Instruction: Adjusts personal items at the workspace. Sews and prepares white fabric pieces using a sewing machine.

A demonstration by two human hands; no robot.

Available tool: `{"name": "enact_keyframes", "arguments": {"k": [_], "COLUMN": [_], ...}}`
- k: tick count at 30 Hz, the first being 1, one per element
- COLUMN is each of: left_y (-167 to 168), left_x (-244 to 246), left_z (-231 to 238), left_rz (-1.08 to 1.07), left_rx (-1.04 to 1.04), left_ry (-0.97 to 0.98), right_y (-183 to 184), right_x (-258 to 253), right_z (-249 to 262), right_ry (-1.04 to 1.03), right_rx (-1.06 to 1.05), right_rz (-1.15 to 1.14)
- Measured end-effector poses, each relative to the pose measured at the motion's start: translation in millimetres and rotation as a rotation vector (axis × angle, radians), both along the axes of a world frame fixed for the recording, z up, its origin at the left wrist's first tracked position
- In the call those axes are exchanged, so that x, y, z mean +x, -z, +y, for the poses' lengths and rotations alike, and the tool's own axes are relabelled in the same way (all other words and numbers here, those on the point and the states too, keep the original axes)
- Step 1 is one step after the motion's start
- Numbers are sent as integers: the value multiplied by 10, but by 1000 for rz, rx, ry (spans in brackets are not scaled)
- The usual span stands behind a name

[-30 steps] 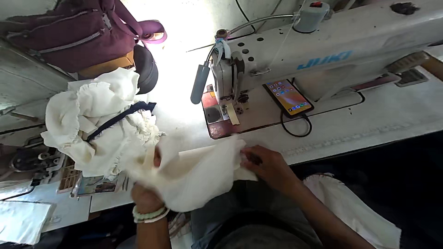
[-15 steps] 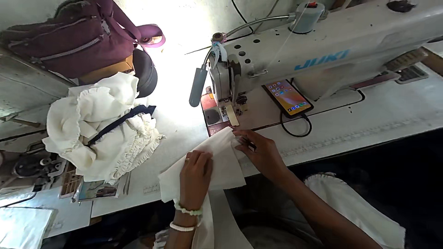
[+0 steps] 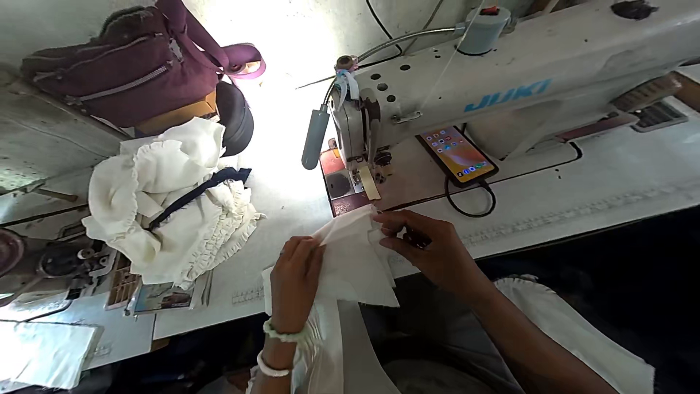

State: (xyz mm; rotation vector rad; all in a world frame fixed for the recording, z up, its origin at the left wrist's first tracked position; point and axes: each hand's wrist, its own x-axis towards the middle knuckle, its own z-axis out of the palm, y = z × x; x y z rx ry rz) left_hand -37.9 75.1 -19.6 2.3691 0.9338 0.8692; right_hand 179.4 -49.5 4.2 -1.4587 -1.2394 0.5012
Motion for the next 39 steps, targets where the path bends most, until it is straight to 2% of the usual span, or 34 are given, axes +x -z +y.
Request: {"name": "enact_keyframes", "arguments": {"k": [3, 5, 7, 8, 12, 13, 14, 17, 19, 20, 23, 26, 28, 30, 34, 36, 39], "left_y": [-241, -365, -398, -389, -341, -349, -365, -411, -473, -522, -520, -364, -367, -416, -580, -752, -990], "left_x": [-238, -370, -428, -441, -369, -303, -213, 52, 160, 203, 431, 641, 655, 594, 247, 54, -137], "left_z": [60, 76, 51, 31, -47, -53, -60, -140, -288, -404, -768, -850, -799, -719, -524, -449, -379], "left_rz": [-463, -581, -516, -451, -292, -272, -221, -135, -288, -349, -417, -418, -409, -402, -440, -419, -393], "left_rx": [-457, -617, -680, -690, -779, -747, -630, -48, 213, 235, 137, 50, 71, 95, -183, -242, -206], "left_ry": [157, 361, 508, 517, 251, 164, 67, -153, -132, -64, 166, 167, 126, 142, 365, 399, 357], "right_y": [-59, -147, -231, -267, -376, -413, -458, -609, -696, -721, -730, -703, -683, -672, -656, -662, -729], "right_x": [141, 192, 165, 149, 105, 88, 70, 15, 5, -1, -85, -223, -215, -162, 66, 148, 139], "right_z": [-81, -104, -98, -91, -61, -55, -51, -43, -8, 10, 26, 3, -31, -85, -196, -267, -369], "right_ry": [123, 163, 144, 106, -38, -58, -72, 4, 112, 154, 195, 146, 123, 98, 293, 377, 351], "right_rx": [75, 112, 167, 188, 194, 191, 188, 156, 128, 121, 136, 198, 261, 312, 365, 358, 335], "right_rz": [-221, -281, -281, -236, 32, 91, 142, 212, 209, 221, 260, 215, 113, -33, -355, -386, -350]}}
